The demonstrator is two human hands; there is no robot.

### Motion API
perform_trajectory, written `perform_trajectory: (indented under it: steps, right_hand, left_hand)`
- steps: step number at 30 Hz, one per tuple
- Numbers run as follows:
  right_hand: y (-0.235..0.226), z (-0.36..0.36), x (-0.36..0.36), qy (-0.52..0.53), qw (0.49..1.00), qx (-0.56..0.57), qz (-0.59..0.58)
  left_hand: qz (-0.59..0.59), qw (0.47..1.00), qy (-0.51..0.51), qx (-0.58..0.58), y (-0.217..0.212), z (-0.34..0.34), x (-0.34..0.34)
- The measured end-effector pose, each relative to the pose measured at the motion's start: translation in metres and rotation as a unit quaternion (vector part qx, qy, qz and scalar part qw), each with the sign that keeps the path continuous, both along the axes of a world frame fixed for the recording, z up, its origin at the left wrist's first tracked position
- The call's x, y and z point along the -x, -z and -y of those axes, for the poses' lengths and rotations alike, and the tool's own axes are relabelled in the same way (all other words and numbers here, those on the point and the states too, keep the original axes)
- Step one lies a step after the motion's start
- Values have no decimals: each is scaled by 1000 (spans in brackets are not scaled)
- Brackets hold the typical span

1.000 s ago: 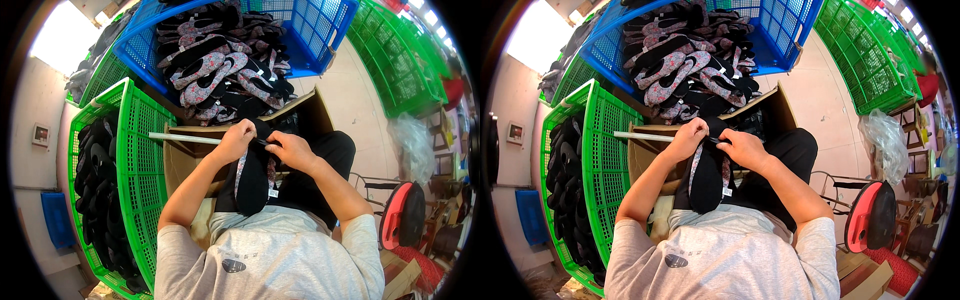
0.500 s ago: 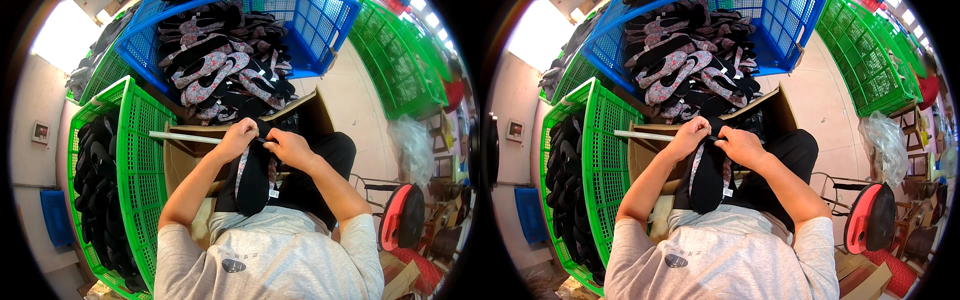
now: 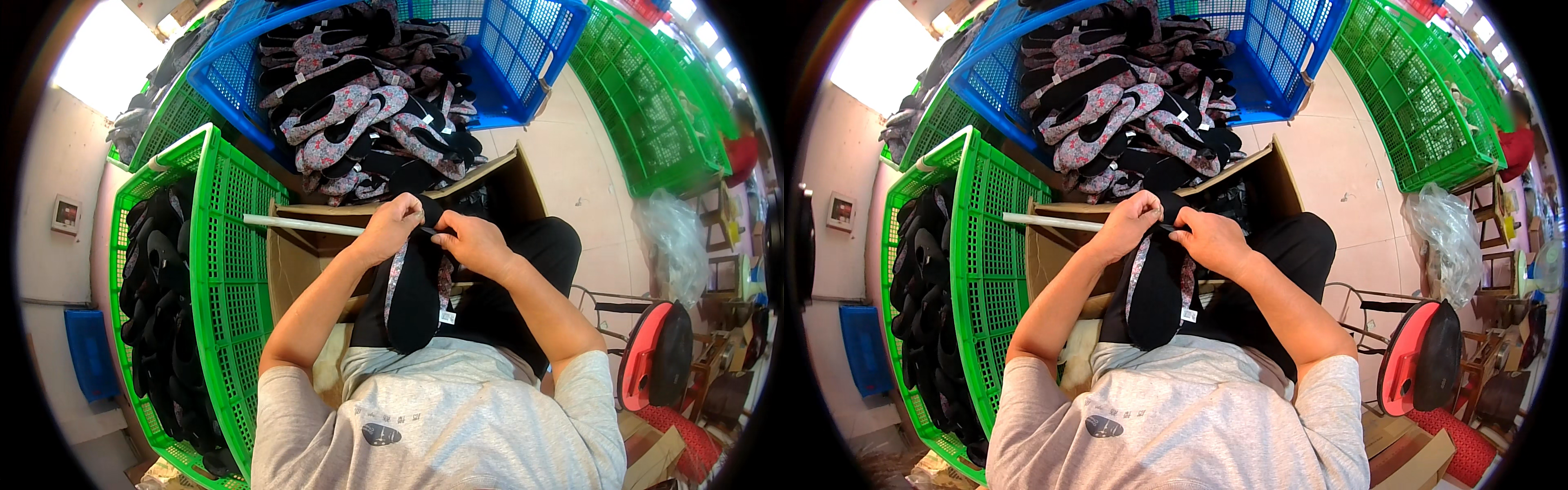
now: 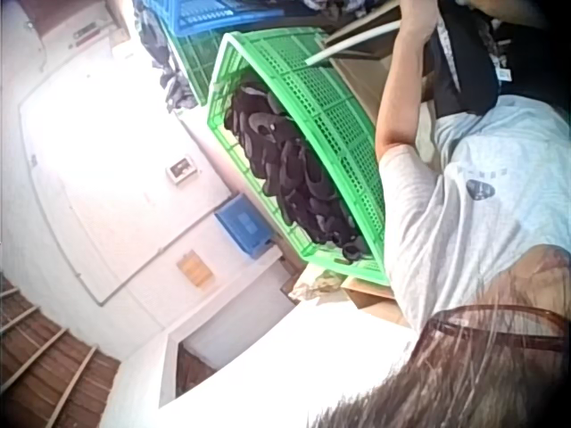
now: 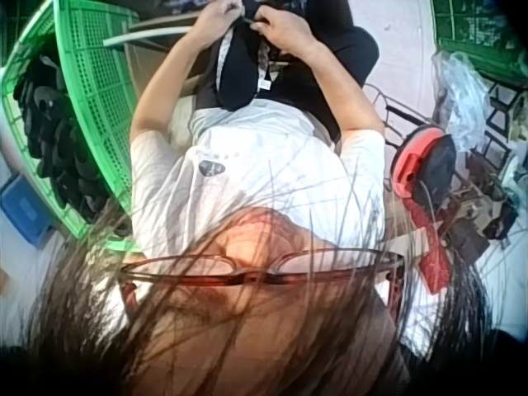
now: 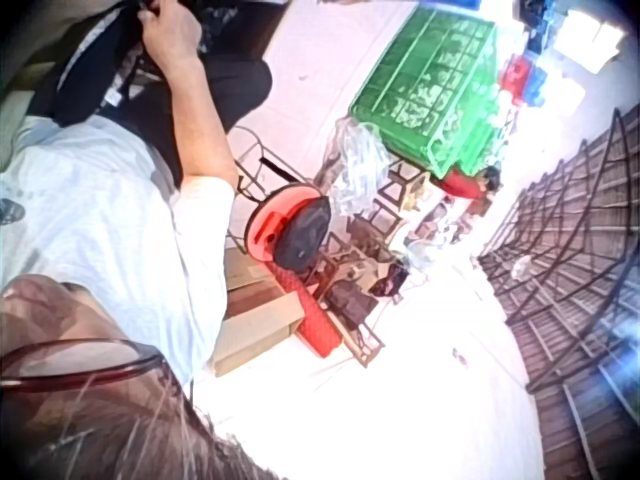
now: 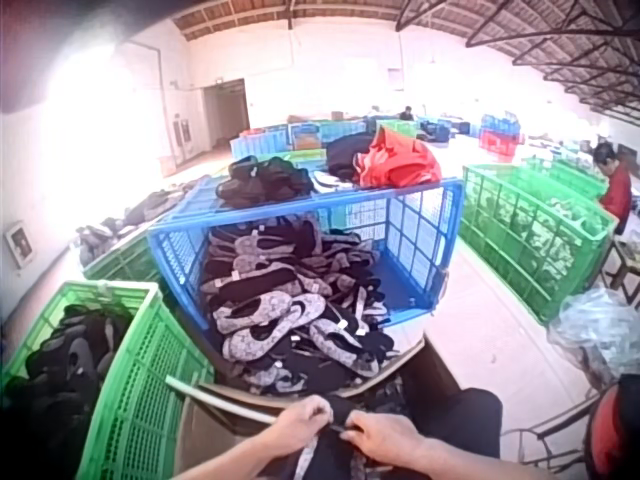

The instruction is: The person sits on the floor and assembles slippers by hand. They pick up a slipper upper and a sole, align them, and press the edges together to attach the parts. The person repeats this process for multiple slippers, handling them one at a time.

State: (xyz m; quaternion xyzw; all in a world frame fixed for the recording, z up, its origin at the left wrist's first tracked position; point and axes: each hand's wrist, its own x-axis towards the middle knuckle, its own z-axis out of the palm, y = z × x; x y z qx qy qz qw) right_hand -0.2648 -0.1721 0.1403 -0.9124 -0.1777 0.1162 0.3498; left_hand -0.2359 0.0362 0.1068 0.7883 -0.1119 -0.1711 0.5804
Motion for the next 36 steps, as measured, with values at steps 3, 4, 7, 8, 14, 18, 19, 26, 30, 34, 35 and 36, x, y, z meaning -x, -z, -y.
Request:
perform_trajectory:
  steps: [3, 4, 7, 8, 14, 18, 19, 26, 30, 34, 35, 36]
  right_hand:
    - [3, 1, 1, -2, 1000, -4, 12]
    - [3, 1, 1, -3, 1000, -4, 12]
    - [-1, 0, 1, -3, 1000, 7, 6]
    - [0, 0, 1, -3, 1000, 4, 8]
    - [6, 4, 3, 4, 1000, -15, 12]
    - [3, 6, 4, 16, 999, -9, -30]
    - [3, 7, 5, 19, 999, -8, -45]
    - [62, 23, 32, 171, 949, -266, -18]
    - [85, 17, 61, 239, 824, -460, -227]
    - [98, 1, 80, 242, 807, -466, -270]
    - [89, -3, 83, 250, 802, -470, -270]
    - [99, -4, 86, 252, 798, -475, -271]
  left_hand:
    - [3, 1000, 1, -6, -1, 1, 0]
    - [4, 1000, 1, -6, -1, 1, 1]
    - [5, 1000, -2, -3, -2, 1, 1]
    - [13, 1000, -1, -8, -1, 1, 1]
    - [27, 999, -2, -18, 0, 3, 1]
    - [14, 1000, -7, -21, 3, 3, 1]
    - [9, 1000, -9, -21, 3, 3, 1]
    - [-18, 999, -30, 3, 3, 3, 2]
    - [47, 997, -38, -38, -13, 12, -10]
    - [138, 989, -24, -56, -17, 44, -34]
    - [160, 985, -10, -69, -18, 54, -39]
    - [177, 979, -2, -102, -21, 64, -41]
